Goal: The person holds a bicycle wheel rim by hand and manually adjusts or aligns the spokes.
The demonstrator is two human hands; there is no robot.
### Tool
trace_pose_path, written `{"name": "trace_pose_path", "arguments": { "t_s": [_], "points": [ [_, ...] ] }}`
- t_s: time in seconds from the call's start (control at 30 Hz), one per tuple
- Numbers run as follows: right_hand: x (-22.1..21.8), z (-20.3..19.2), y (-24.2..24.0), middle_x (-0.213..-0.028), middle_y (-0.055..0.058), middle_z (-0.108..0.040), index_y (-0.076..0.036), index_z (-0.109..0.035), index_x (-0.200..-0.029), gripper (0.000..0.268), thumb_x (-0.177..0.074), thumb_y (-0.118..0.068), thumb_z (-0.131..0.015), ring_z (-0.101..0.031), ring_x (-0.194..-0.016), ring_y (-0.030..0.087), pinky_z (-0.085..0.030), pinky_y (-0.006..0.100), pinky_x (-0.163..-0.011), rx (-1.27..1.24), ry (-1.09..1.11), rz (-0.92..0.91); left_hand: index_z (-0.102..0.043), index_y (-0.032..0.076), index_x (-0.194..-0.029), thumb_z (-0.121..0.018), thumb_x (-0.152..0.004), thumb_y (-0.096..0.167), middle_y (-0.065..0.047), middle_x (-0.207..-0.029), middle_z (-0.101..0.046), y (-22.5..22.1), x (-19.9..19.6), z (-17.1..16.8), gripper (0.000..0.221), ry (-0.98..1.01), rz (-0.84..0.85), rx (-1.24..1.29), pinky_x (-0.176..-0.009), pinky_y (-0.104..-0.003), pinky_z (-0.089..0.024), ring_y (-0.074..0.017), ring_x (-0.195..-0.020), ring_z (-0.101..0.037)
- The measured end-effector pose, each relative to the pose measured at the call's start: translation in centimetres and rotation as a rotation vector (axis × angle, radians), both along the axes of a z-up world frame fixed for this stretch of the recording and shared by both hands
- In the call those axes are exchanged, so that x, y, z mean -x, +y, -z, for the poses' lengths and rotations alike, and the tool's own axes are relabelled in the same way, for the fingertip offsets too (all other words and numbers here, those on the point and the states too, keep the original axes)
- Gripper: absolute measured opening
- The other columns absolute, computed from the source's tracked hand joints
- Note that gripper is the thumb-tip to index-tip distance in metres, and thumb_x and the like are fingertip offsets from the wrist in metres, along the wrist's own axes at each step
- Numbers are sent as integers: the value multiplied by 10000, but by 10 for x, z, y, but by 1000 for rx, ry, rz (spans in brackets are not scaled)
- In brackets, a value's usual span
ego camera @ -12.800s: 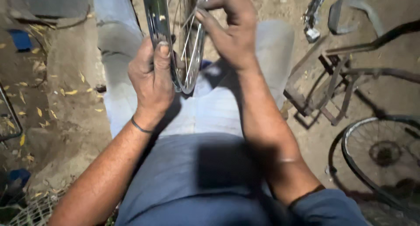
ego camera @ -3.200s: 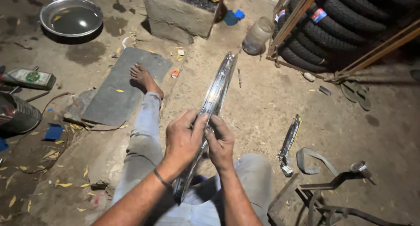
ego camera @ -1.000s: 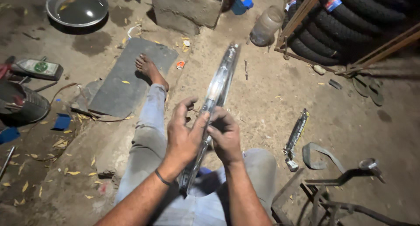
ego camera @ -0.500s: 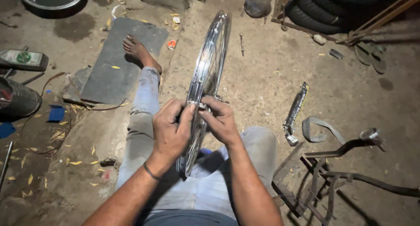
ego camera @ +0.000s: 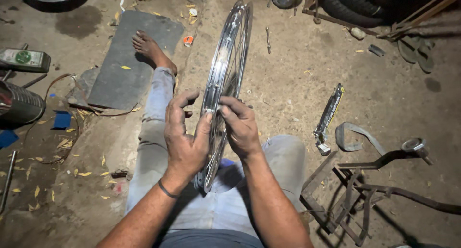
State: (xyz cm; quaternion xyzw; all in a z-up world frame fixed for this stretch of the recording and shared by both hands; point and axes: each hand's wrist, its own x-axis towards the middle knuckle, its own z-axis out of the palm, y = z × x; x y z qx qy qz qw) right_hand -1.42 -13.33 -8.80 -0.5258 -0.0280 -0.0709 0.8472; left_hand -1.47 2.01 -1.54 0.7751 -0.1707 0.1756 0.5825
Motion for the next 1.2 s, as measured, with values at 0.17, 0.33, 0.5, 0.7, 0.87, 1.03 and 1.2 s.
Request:
{"name": "trace_pose_path", "arguments": {
  "t_s": [0.17, 0.33, 0.5, 0.7, 0.87, 1.03, 1.2],
  "points": [
    [5, -4, -12, -1078, 68, -719, 26, -688, -1227, 250, -1049, -124, -598, -649, -993, 128, -526, 275, -877, 269, 20, 48, -539, 23, -1371, -669, -989, 150, -135, -1335, -606, -2, 0, 5, 424, -4, 22, 3, -1031, -376, -495, -270, -1239, -599],
    [4, -8, -8, -1226, 103, -698, 27, -691, -1238, 253, -1023, -100, -653, -655, -1139, 190, -521, 317, -1017, -130, -88, -66, -528, 16, -1400, -602, -1056, 262, -137, -1371, -598, 0, -1, 5, 429, 44, 36, 51, -1059, -375, -474, -265, -1282, -583],
    [4, -12, -13, -1209, 72, -688, -51, -658, -1236, 354, -892, -58, -741, -653, -1129, 153, -544, 296, -971, -36, -38, -91, -523, 18, -1406, -531, -1095, 324, -130, -1382, -597, 4, -3, 10, 436, 97, 69, 108, -1046, -364, -480, -253, -1271, -586],
    [-5, -25, 7, -995, 6, -695, -2, -705, -1179, 286, -917, -87, -782, -624, -887, 67, -540, 239, -798, 561, -123, 42, -522, 5, -1404, -564, -1094, 283, -161, -1378, -584, 1, 1, 11, 418, -13, 38, 26, -1140, -405, -452, -299, -1318, -569],
    [3, -28, 4, -1030, -18, -658, -37, -678, -1140, 270, -885, -59, -763, -618, -956, 67, -537, 234, -859, 299, -92, 1, -520, -3, -1400, -585, -1078, 255, -165, -1378, -585, -2, 2, 10, 417, -19, 27, 14, -1143, -414, -444, -306, -1315, -565],
    [7, -25, -7, -1108, -38, -612, -77, -650, -944, 172, -816, -36, -758, -600, -1050, 84, -501, 247, -936, 140, -181, 0, -531, -5, -1383, -582, -1071, 251, -164, -1375, -593, -1, -3, 7, 407, 14, 22, 12, -1099, -405, -451, -307, -1295, -570],
    [-6, -25, 15, -970, -8, -661, -49, -666, -1135, 242, -915, -3, -758, -610, -900, 98, -523, 263, -809, 423, -35, 176, -543, -3, -1378, -589, -1054, 258, -166, -1355, -600, -7, -1, 3, 419, 16, 14, -14, -1078, -409, -452, -314, -1287, -574]
  ]
}}
